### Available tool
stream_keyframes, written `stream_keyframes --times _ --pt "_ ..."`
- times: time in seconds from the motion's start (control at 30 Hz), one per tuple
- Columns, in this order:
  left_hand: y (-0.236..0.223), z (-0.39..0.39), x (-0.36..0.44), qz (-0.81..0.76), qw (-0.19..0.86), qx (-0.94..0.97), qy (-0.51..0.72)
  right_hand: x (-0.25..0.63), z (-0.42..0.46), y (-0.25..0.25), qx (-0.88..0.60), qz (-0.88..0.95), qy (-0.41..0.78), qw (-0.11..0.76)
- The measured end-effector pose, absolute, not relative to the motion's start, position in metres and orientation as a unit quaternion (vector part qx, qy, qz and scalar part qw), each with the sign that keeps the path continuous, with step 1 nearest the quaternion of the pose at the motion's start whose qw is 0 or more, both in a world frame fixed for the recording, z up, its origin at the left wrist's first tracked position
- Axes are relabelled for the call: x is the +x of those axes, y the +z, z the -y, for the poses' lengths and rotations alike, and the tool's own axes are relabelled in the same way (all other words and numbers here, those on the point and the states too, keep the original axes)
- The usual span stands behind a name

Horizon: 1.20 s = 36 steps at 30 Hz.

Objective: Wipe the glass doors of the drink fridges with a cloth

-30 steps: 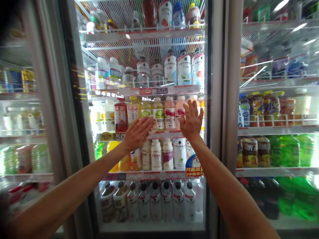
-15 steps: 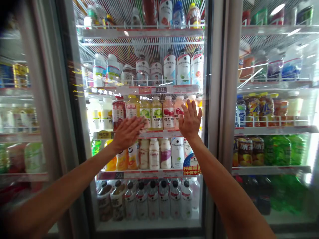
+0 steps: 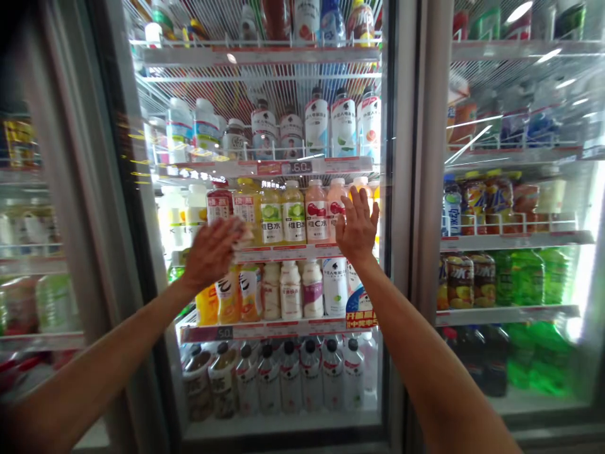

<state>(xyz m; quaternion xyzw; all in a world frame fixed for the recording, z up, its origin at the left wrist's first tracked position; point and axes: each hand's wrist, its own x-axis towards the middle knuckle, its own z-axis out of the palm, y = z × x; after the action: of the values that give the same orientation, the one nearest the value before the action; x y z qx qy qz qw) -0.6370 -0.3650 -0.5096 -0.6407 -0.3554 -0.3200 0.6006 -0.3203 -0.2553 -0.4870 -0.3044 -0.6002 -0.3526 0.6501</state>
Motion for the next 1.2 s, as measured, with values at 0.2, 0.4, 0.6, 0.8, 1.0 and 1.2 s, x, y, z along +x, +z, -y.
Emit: stream_keyframes --times 0.2,0.4,0.6,0.8,1.0,1.2 --pt "-0.495 0.361 -0.649 0.410 0.578 -0.447 -0.546 -0.322 0.257 -0.488 -0.311 0.599 -0.347 0.651" --pt "-0.505 0.356 -0.643 0.402 0.568 -0.600 -0.394 -0.321 0.257 -0.488 -0.308 0.595 -0.356 0.651" --pt "-0.500 0.361 -0.656 0.416 0.576 -0.460 -0.533 -0.323 0.260 -0.488 -0.315 0.594 -0.347 0.654" --pt "-0.525 0.353 -0.622 0.333 0.591 -0.672 -0.297 -0.320 0.257 -0.489 -0.307 0.598 -0.354 0.650" --pt "-0.488 0.358 -0.660 0.463 0.527 -0.412 -0.582 -0.321 0.258 -0.491 -0.307 0.608 -0.345 0.647" --pt "-0.502 0.346 -0.596 0.364 0.565 -0.661 -0.335 -0.319 0.256 -0.491 -0.307 0.604 -0.349 0.647"
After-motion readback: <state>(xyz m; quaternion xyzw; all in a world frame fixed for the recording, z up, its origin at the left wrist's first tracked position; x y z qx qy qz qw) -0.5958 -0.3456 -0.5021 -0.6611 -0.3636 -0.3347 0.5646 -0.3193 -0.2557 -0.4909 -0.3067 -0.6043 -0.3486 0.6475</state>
